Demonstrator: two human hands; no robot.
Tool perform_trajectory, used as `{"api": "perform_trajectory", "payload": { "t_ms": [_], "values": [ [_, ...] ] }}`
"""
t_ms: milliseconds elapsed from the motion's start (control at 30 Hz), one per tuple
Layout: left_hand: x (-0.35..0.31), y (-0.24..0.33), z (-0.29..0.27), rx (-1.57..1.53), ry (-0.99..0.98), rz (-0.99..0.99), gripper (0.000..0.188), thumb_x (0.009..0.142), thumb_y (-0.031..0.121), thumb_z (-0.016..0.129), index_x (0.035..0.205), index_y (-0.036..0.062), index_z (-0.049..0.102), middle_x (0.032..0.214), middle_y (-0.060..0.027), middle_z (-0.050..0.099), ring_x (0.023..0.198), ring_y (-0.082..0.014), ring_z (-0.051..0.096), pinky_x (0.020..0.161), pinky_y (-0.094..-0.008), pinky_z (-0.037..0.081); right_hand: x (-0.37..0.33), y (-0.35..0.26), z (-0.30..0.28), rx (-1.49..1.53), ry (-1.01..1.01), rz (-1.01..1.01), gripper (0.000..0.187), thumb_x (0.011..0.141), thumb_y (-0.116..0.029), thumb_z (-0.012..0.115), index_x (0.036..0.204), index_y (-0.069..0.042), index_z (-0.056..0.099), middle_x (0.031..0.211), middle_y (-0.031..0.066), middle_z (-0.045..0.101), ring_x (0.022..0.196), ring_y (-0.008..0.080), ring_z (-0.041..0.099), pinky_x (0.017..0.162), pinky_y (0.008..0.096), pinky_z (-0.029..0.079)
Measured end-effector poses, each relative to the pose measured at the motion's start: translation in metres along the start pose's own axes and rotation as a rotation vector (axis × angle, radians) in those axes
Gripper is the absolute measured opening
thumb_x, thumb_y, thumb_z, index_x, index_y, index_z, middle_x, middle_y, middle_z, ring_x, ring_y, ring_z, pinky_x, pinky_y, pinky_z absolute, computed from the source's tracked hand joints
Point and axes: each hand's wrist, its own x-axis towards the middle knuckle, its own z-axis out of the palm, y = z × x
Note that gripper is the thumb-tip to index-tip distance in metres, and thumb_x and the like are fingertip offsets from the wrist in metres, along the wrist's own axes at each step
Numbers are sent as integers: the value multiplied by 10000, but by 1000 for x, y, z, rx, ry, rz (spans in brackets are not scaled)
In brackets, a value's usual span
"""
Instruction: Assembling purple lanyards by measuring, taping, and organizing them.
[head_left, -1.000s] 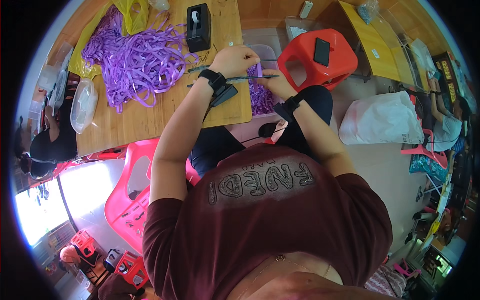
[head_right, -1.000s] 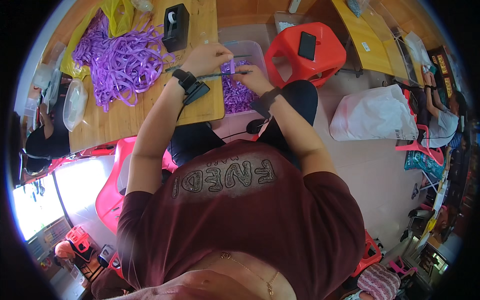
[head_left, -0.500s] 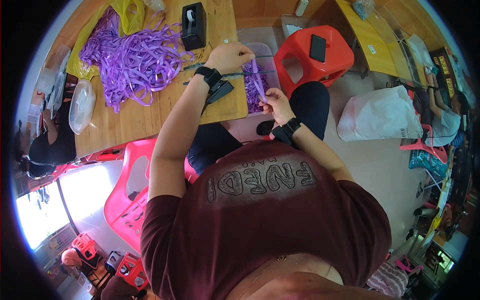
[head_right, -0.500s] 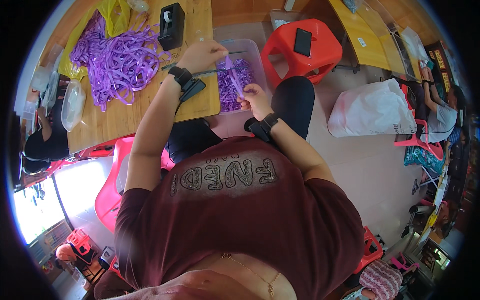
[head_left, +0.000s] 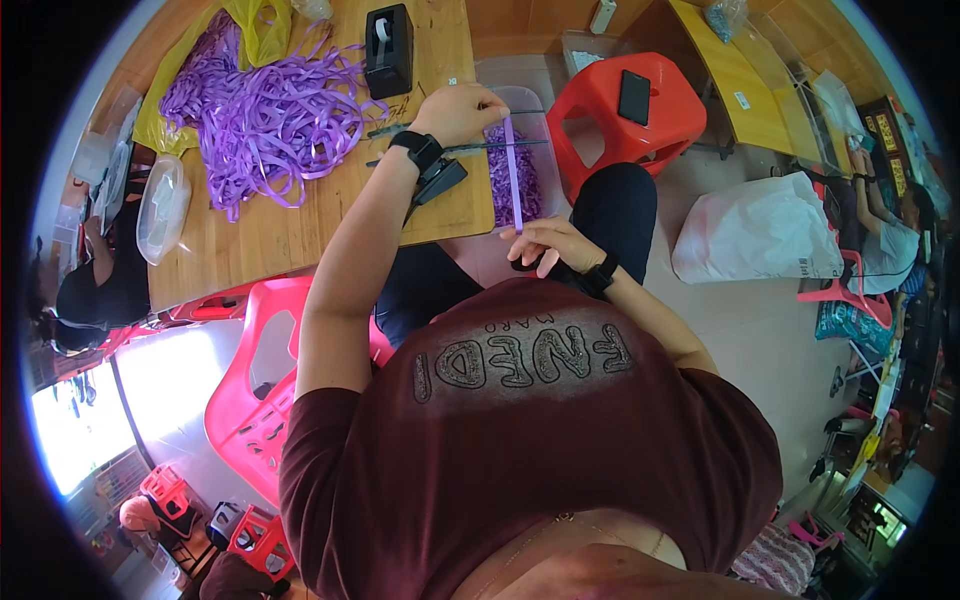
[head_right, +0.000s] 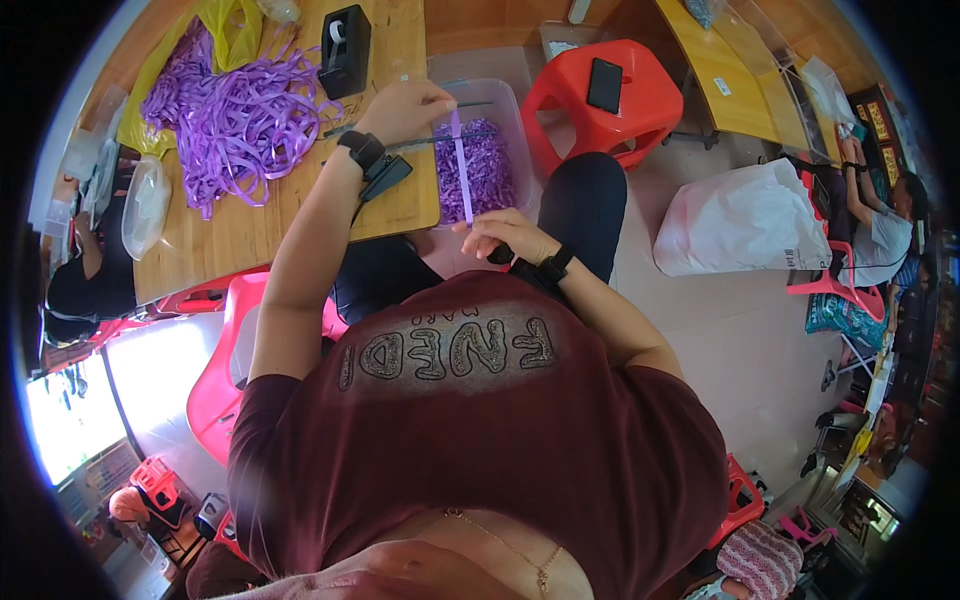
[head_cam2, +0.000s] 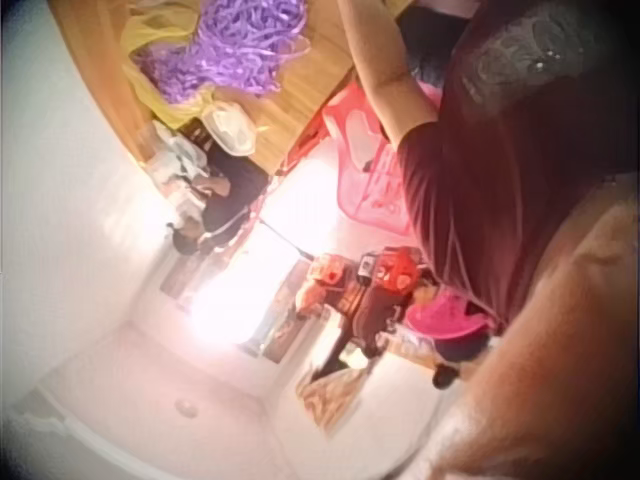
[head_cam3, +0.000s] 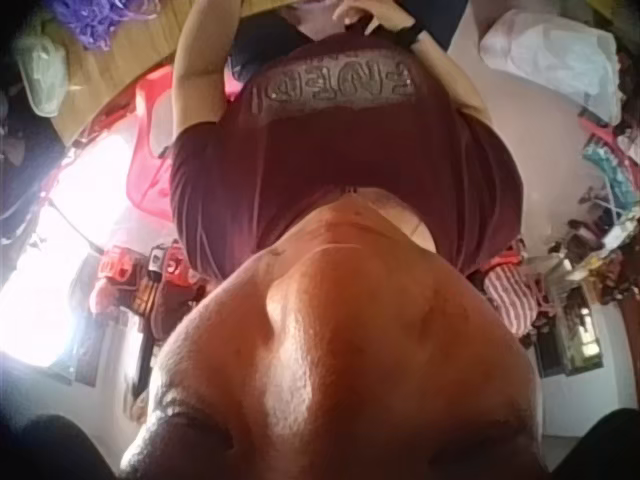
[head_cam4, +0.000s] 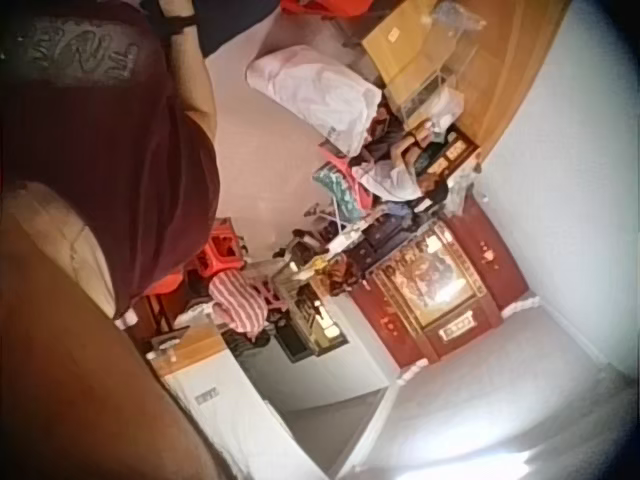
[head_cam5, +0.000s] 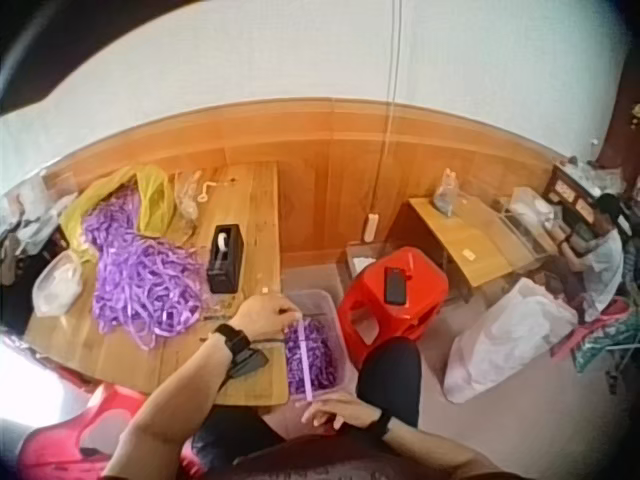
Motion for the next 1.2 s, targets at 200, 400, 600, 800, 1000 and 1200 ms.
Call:
{"api": "perform_trajectory", "payload": {
  "t_ms": [200, 400, 600, 800, 1000, 1200],
  "values": [
    [1, 1, 1, 0, -10, -11, 304, 890, 382, 622, 1017, 134, 743, 1014, -73, 713, 969, -277, 662, 854, -371, 519, -13, -26, 11, -140, -25, -31, 373, 976, -186, 540, 1274, 27, 609, 914, 90, 711, 771, 139, 664, 658, 230, 557],
    [0, -6, 2, -56, 14, 10, 317, 902, 382, 607, 1043, 131, 739, 1008, -92, 712, 962, -288, 662, 855, -379, 517, -28, -135, 26, -510, -96, -299, 310, 927, -120, 614, 1208, 4, 659, 799, 91, 702, 706, 117, 665, 653, 226, 511],
    [-1, -6, -2, -232, 102, -102, 337, 912, 376, 606, 1064, 101, 730, 971, -124, 715, 922, -277, 671, 833, -360, 514, 44, -187, -13, -900, 366, -701, 271, 849, -131, 742, 1115, -80, 724, 858, -11, 568, 724, 77, 461, 664, 228, 409],
    [-3, -3, -7, -287, 129, -169, 348, 917, 365, 609, 1059, 66, 718, 945, -133, 717, 897, -268, 676, 818, -351, 514, 108, -177, -55, -637, 378, -338, 272, 894, -136, 696, 1153, -51, 707, 838, -31, 642, 731, 48, 536, 666, 215, 439],
    [-4, -6, -6, -297, 109, -154, 326, 942, 349, 599, 1060, 67, 713, 921, -85, 709, 874, -210, 662, 801, -335, 500, 129, -152, -75, -493, 407, -216, 256, 900, -118, 680, 1147, -57, 709, 872, -30, 663, 748, 55, 554, 683, 226, 460],
    [-5, -4, -2, -157, 94, 113, 285, 931, 307, 623, 1073, 81, 721, 990, -73, 683, 926, -235, 646, 830, -337, 500, 136, -139, -85, -331, 358, -189, 194, 913, -135, 670, 1076, -42, 718, 869, -30, 661, 738, 58, 555, 667, 220, 447]
  ]
}}
